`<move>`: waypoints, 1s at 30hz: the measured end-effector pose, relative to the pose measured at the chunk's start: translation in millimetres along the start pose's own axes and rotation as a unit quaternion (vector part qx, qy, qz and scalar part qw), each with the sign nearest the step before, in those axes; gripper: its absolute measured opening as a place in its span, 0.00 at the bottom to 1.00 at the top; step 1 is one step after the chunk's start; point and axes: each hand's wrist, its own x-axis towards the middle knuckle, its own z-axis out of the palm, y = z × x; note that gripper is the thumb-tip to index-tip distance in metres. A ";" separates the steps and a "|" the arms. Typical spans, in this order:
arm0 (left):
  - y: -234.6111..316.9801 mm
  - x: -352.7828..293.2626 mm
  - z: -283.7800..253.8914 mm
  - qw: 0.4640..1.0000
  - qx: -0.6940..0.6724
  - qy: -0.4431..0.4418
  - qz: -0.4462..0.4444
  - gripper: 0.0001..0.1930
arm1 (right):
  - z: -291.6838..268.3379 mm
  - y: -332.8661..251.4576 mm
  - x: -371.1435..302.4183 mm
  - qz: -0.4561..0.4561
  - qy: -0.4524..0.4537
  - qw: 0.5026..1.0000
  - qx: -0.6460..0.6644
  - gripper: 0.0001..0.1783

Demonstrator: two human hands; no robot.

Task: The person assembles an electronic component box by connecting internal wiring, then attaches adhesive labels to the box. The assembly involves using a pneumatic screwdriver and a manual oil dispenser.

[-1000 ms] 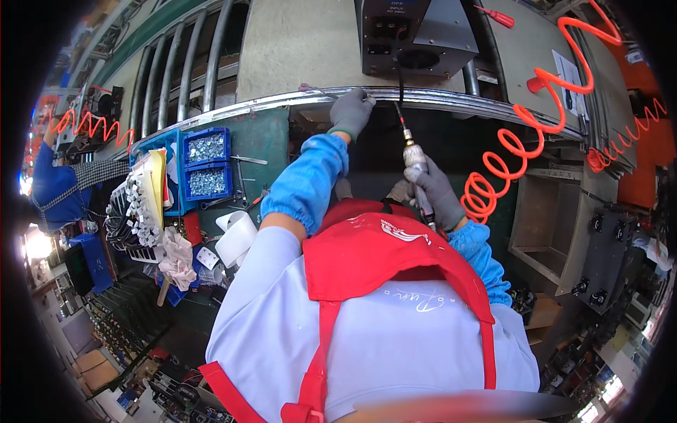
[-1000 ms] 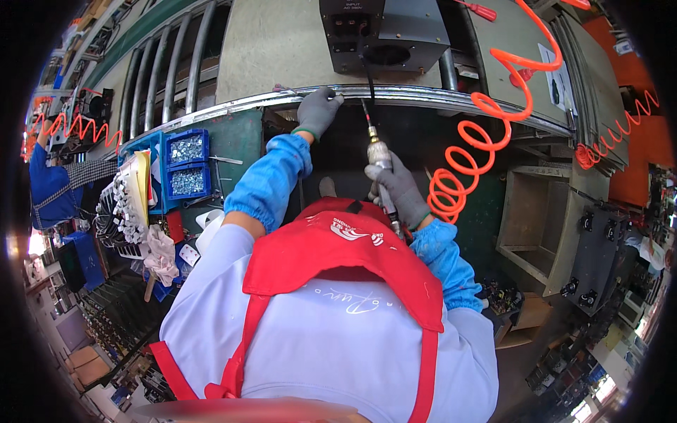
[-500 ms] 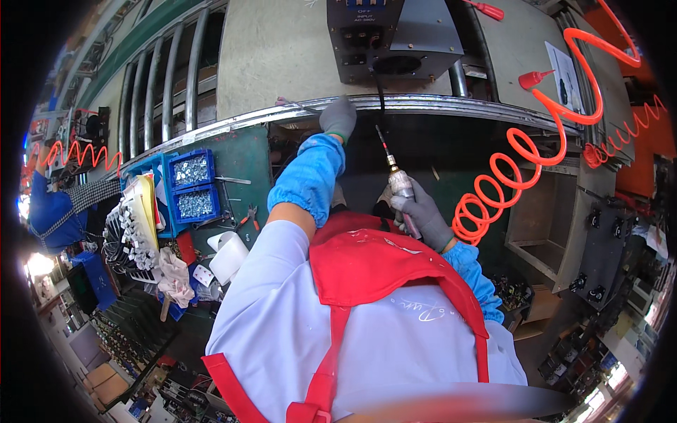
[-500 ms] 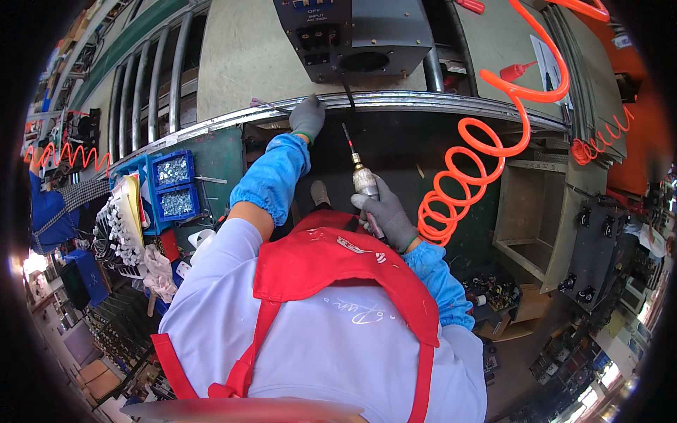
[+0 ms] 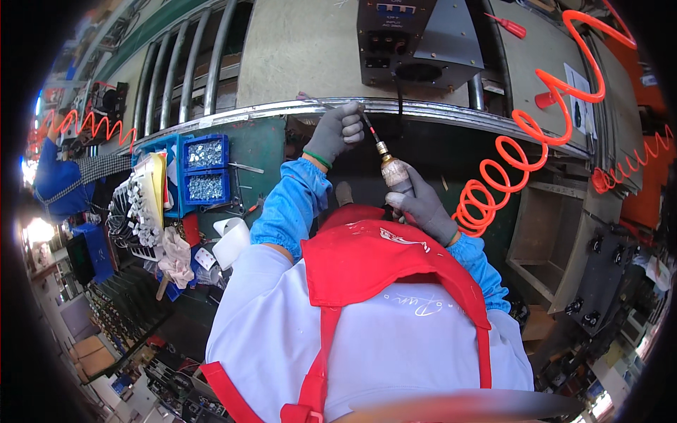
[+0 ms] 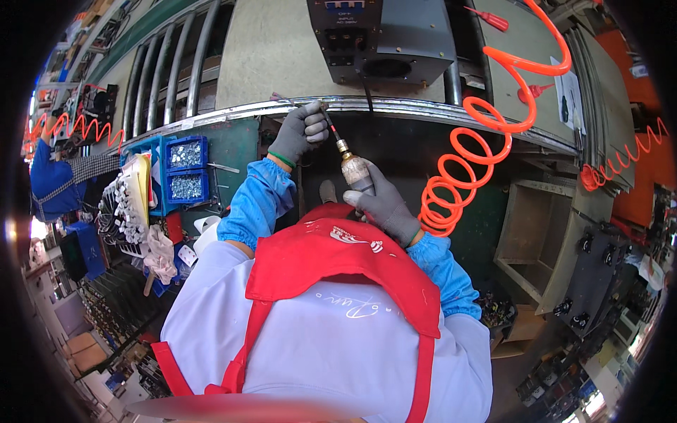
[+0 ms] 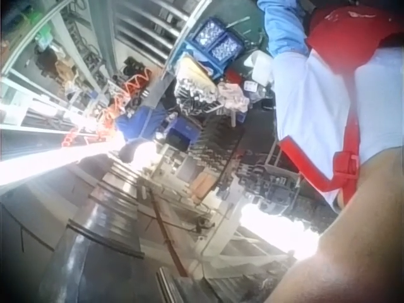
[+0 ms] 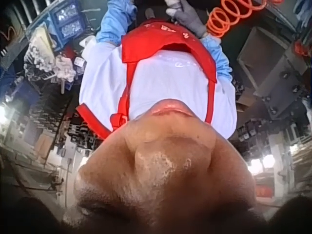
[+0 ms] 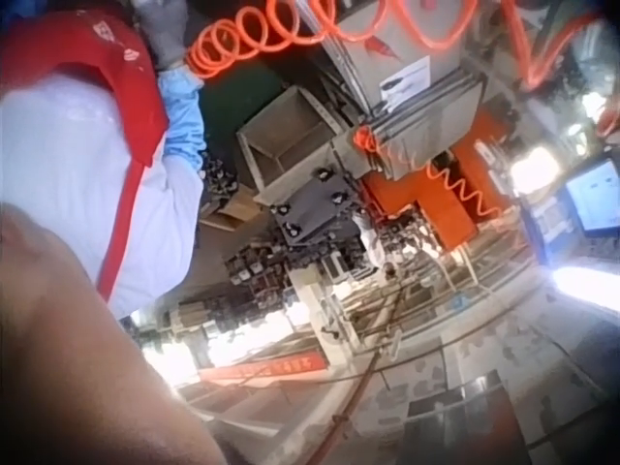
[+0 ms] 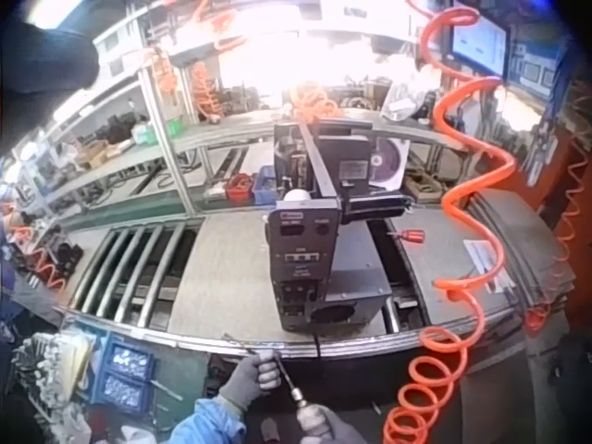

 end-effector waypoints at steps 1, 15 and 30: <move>0.2 -0.7 -3.5 0.999 -0.020 -0.030 -0.003 0.08 | 1.6 -1.3 0.8 0.005 -0.001 1.000 0.000 0.43; 22.4 -22.2 -1.2 0.990 0.121 0.018 0.068 0.07 | 9.1 -7.2 6.9 0.026 -0.009 1.000 -0.002 0.42; 34.7 9.6 -70.4 0.898 0.162 0.375 0.165 0.14 | 4.9 -14.0 10.3 0.080 -0.059 0.985 0.143 0.35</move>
